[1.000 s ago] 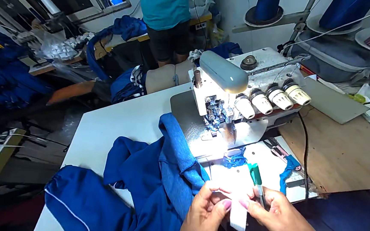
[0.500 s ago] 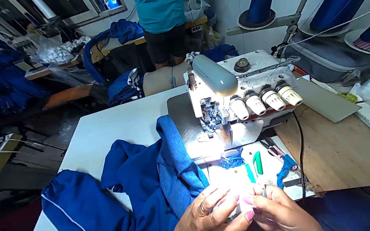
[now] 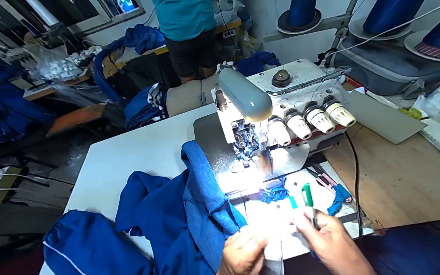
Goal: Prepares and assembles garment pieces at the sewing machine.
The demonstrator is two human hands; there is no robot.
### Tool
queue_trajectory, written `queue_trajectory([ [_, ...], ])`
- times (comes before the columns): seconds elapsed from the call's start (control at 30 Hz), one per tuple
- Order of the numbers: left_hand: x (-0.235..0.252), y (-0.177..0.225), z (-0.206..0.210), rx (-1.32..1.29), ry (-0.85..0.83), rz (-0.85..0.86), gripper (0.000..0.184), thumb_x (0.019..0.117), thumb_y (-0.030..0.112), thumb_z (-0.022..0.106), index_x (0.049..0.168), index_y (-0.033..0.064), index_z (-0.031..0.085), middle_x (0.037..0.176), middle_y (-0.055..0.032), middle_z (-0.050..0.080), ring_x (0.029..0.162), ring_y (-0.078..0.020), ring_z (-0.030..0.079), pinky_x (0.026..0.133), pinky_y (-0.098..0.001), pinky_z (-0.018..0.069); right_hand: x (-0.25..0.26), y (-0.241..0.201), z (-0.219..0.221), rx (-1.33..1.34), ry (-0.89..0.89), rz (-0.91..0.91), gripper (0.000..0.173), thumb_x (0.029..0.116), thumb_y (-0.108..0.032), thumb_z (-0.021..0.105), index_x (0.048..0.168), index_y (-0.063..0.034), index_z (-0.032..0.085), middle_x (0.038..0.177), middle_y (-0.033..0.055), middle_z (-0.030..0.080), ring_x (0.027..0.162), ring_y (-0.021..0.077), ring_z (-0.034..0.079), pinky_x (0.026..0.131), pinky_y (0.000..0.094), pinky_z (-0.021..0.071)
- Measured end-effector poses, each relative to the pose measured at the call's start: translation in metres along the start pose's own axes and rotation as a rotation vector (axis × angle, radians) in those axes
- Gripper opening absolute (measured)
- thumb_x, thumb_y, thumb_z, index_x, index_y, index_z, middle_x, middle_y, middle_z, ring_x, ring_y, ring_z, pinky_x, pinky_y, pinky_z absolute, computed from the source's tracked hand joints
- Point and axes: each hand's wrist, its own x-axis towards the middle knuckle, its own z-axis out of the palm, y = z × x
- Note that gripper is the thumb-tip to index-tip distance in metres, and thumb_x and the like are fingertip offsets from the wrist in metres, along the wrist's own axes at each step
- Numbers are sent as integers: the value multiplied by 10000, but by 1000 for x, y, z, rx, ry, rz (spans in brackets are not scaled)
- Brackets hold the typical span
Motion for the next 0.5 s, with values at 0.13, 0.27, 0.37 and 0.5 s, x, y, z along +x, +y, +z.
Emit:
queue_trajectory([
  [0.13,-4,-2,1,-88,9,-238,109,865,35,661,781,-5,718,816,-63,745,839,-61,717,810,-185,586,6,7,-1,-29,127,-237,504,1088,-458,384,980,-107,729,921,-37,650,829,10,611,731,191,527],
  [0.27,-2,0,2,-24,-24,-258,106,870,41,659,801,-10,722,819,-66,743,833,-61,717,841,-189,582,-1,14,10,2,151,-225,467,1086,-456,422,938,-121,713,722,-128,631,559,-112,515,495,81,439],
  [0.37,-4,2,2,80,-77,-146,79,894,50,663,869,9,726,850,-82,740,861,-87,706,839,-179,559,-4,29,17,122,130,-223,313,1042,-342,565,946,-88,721,693,-101,647,566,-59,590,504,117,514],
  [0.5,-7,4,4,125,-113,-73,90,933,54,655,950,35,742,919,-79,757,931,-110,716,879,-199,561,-3,34,21,64,214,-288,300,1002,-324,619,813,-106,699,650,-80,622,551,-68,565,508,104,492],
])
